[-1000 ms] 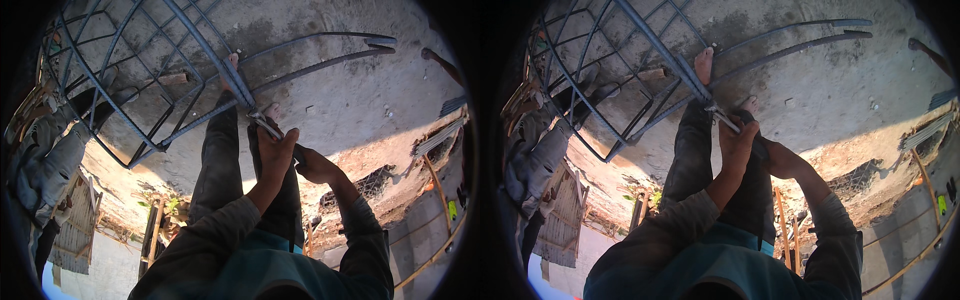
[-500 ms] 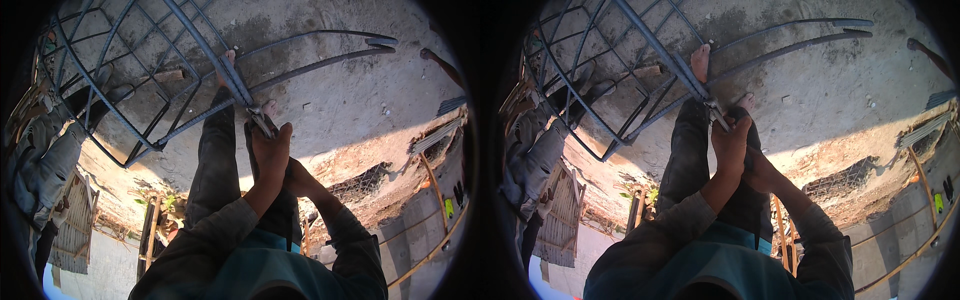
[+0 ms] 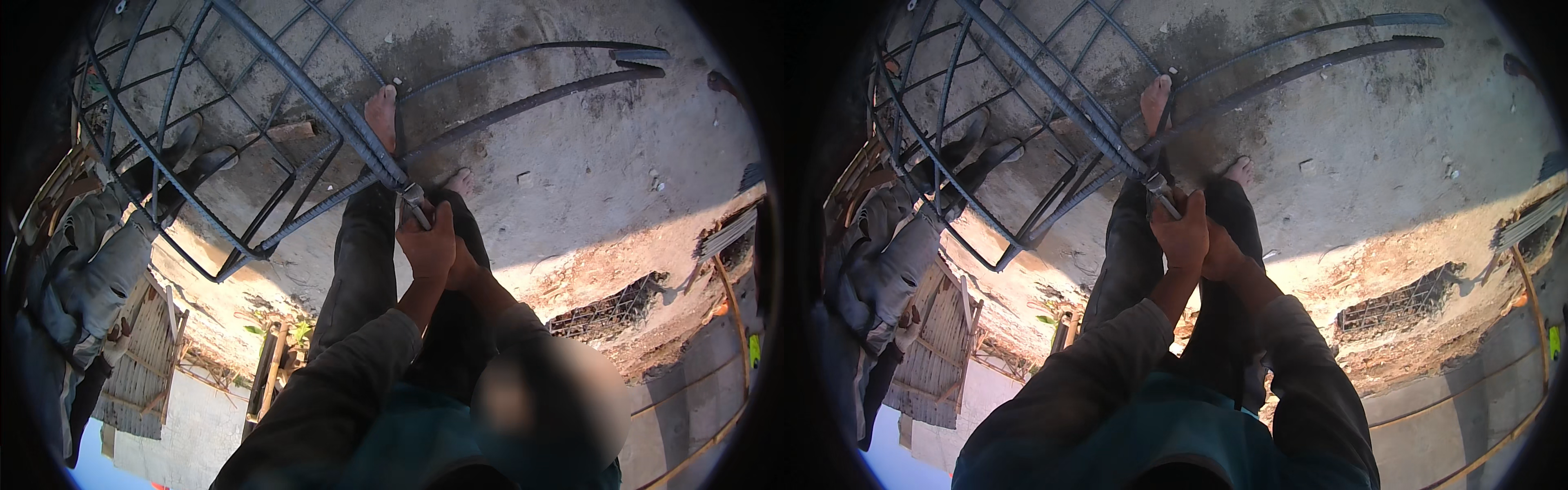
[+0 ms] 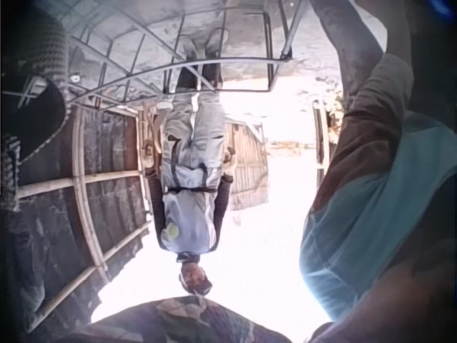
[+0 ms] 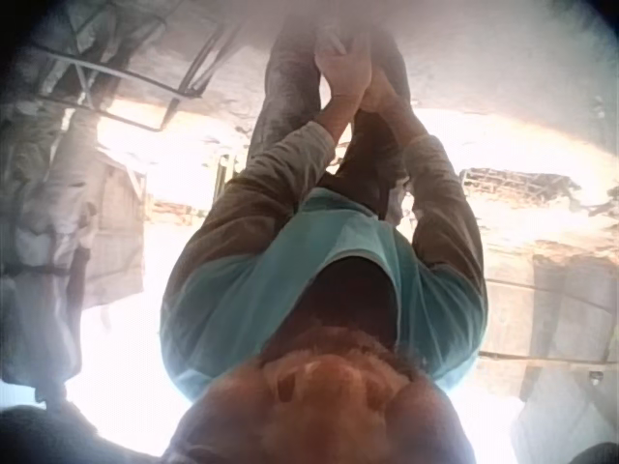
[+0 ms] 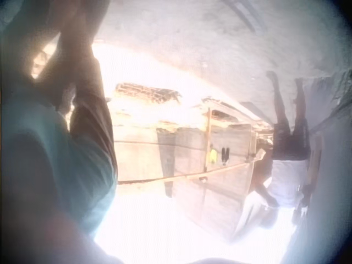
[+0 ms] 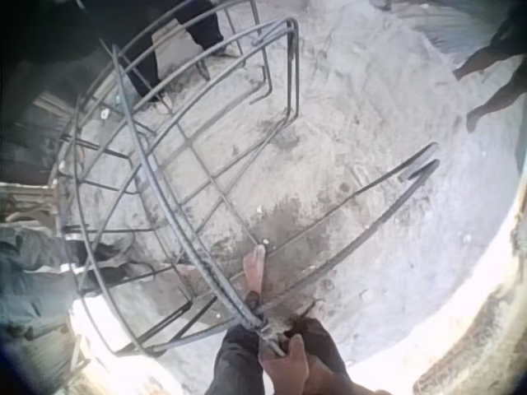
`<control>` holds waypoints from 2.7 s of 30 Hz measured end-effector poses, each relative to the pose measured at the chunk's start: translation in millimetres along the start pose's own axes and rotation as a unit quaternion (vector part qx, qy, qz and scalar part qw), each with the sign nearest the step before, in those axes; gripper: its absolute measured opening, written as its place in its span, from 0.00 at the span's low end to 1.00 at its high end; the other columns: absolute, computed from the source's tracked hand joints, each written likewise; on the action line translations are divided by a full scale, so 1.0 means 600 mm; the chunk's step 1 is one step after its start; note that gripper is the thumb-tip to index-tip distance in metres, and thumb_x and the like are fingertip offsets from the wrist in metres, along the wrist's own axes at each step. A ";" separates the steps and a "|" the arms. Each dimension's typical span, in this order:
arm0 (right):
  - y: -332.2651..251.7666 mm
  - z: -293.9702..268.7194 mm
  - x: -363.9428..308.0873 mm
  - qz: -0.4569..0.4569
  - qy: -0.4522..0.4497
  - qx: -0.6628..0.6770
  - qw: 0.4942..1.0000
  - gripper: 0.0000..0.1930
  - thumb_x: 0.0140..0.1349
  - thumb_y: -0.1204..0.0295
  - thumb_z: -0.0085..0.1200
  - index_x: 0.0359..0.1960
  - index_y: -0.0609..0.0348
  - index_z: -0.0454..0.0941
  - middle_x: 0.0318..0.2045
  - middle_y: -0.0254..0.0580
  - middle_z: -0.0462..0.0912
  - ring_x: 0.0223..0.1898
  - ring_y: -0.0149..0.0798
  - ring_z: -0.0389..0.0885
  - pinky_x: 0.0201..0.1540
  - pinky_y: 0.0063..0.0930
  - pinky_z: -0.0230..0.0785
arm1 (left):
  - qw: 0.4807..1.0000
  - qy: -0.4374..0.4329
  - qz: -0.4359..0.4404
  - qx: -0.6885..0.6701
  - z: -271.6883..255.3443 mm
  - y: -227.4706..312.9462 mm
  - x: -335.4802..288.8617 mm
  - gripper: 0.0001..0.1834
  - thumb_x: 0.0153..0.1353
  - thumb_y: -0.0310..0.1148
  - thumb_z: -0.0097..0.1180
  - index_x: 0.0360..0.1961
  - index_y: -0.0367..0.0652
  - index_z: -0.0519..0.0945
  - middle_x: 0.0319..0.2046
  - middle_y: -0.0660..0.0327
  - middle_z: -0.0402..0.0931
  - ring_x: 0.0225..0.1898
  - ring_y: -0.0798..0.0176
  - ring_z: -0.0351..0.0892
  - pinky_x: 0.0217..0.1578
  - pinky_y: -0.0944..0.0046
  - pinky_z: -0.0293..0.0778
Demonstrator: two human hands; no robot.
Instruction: The person assembles a rebar frame by hand and using pliers, tying wire around metal rods to secure the structure.
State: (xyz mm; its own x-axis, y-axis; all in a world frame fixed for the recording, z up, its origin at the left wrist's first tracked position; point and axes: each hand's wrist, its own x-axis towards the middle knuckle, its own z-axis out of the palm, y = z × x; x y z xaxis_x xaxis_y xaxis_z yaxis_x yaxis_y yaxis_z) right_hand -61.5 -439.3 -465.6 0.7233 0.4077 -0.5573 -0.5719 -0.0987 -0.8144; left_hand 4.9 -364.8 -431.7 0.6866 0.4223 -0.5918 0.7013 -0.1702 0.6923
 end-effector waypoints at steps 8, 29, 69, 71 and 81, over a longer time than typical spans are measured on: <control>-0.111 -0.003 -0.084 0.141 0.114 -0.232 0.956 0.35 0.52 0.60 0.67 0.57 0.67 0.66 0.52 0.58 0.75 0.54 0.53 0.76 0.52 0.43 0.71 | 0.961 -0.077 -0.218 -0.151 -0.015 0.074 -0.027 0.07 0.61 0.29 0.56 0.27 0.40 0.74 0.22 0.66 0.69 0.25 0.67 0.71 0.33 0.61 0.70; -0.125 -0.019 -0.106 0.150 0.153 -0.211 0.954 0.25 0.58 0.68 0.60 0.53 0.68 0.67 0.38 0.64 0.79 0.44 0.61 0.81 0.42 0.44 0.74 | 0.961 0.064 -0.194 -0.185 0.037 0.071 -0.050 0.08 0.55 0.25 0.63 0.32 0.39 0.74 0.23 0.64 0.70 0.24 0.68 0.70 0.31 0.64 0.72; -0.303 -0.260 0.032 -0.272 0.330 -0.050 0.902 0.21 0.66 0.82 0.44 0.61 0.67 0.64 0.60 0.48 0.70 0.58 0.41 0.74 0.62 0.37 0.66 | 0.911 0.244 0.269 0.198 -0.295 0.078 0.008 0.30 0.55 0.30 0.60 0.60 0.39 0.68 0.49 0.51 0.72 0.56 0.46 0.69 0.60 0.49 0.62; -0.249 -0.269 0.068 -0.241 0.351 -0.088 0.901 0.11 0.64 0.80 0.47 0.48 0.64 0.73 0.54 0.42 0.74 0.53 0.37 0.74 0.56 0.33 0.65 | 0.893 0.266 0.229 0.283 -0.342 0.048 0.036 0.35 0.54 0.34 0.63 0.63 0.41 0.65 0.53 0.51 0.70 0.59 0.45 0.66 0.64 0.42 0.53; -0.124 -0.308 0.124 -0.001 0.369 -0.328 0.870 0.07 0.60 0.71 0.56 0.37 0.61 0.75 0.27 0.52 0.81 0.32 0.53 0.82 0.38 0.41 0.73 | 0.884 0.116 0.206 0.402 -0.433 -0.016 0.080 0.36 0.45 0.41 0.72 0.55 0.45 0.72 0.56 0.57 0.68 0.62 0.50 0.64 0.66 0.28 0.37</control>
State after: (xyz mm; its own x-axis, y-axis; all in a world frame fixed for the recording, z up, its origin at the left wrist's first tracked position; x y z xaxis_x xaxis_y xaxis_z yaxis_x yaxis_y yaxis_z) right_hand 106.4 -569.7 -476.2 0.9136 -0.2612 -0.3115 -0.4021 -0.6935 -0.5978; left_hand -18.6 -111.7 -359.2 0.9233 0.3327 -0.1920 0.3744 -0.8912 0.2560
